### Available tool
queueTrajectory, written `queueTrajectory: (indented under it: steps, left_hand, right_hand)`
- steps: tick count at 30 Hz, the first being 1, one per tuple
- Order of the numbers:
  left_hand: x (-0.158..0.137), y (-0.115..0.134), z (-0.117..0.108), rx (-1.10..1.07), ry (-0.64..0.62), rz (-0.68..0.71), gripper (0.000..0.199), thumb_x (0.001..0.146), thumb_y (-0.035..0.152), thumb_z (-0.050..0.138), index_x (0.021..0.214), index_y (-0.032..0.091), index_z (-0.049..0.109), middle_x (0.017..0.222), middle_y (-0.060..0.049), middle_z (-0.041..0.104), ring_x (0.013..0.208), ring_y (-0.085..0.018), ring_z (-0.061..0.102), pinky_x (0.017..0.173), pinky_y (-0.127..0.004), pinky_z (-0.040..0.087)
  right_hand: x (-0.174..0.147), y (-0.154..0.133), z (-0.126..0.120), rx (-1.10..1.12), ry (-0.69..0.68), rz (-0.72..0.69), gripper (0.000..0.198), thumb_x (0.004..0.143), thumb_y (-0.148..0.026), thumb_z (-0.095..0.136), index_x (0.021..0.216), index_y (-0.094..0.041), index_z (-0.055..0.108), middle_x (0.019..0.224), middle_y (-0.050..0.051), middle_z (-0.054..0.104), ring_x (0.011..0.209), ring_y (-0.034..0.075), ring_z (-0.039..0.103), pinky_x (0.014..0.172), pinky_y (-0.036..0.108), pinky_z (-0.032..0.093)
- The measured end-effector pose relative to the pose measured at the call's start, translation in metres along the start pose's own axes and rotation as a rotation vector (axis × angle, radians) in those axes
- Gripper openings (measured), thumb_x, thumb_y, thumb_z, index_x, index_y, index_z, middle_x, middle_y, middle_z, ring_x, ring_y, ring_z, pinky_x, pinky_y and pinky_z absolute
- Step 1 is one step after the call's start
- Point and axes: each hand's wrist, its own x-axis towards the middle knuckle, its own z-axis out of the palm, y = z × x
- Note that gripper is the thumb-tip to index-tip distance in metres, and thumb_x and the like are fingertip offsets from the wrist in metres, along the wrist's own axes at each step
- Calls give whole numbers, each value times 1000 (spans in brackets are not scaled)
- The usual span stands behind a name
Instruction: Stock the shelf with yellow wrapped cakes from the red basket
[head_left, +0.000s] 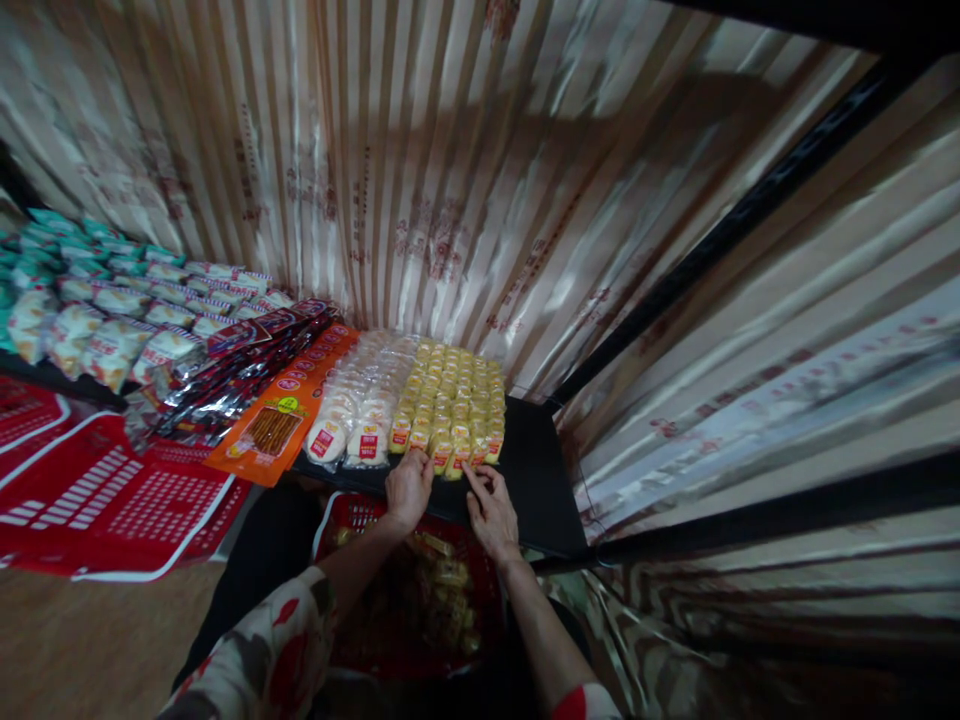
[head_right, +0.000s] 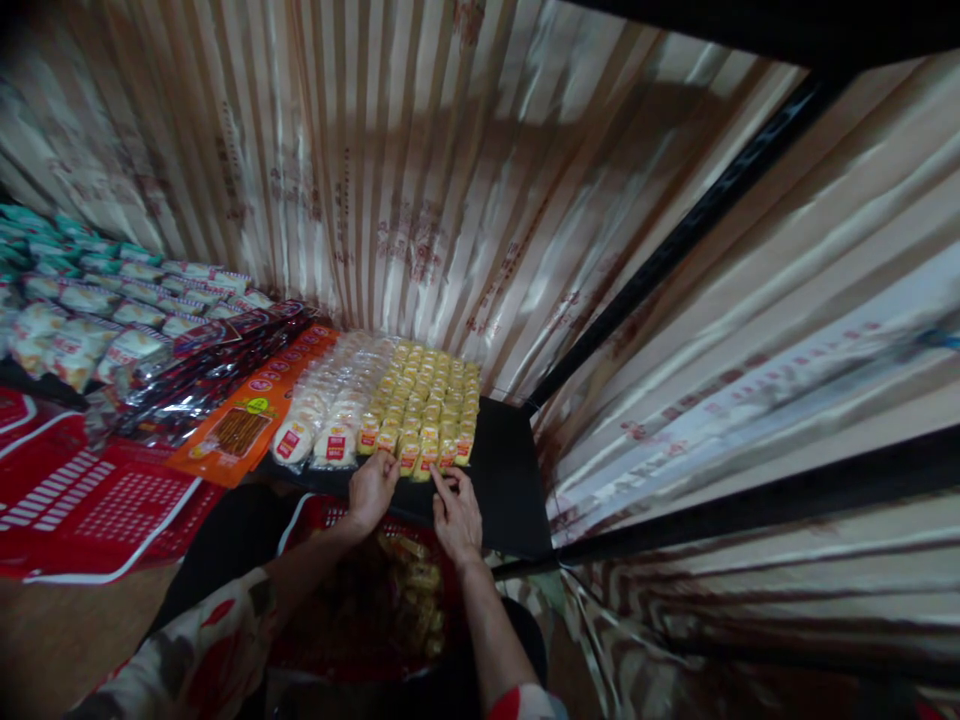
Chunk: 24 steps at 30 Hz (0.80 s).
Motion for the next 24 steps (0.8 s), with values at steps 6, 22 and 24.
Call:
queueTrajectory:
  steps: [6,22,24]
  left_hand:
    - [0,-5,6,-69,58,95,9,87,20,46,89,19,55,84,-1,62,75,-11,59,66,-20,40]
    - [1,-5,13,-37,55,136,12,88,18,43,84,20,54,84,0,59,76,-11,57,67,-20,40]
    - [1,-6,15,-40,53,131,12,88,18,43,84,20,54,84,0,59,75,-11,57,66,-20,40]
  right_hand:
    - [0,1,1,4,-17,-8,52,81,-18,42,130,-36,45,117,3,43,99,16,52,89,33,48]
    - [0,3,4,-13,-28,1,55,80,-18,42,131,-38,43,116,2,44,100,17,51,88,33,48]
    - [1,3,4,-15,-34,1,55,80,-18,41,131,-38,43,116,3,43,100,17,51,89,34,47]
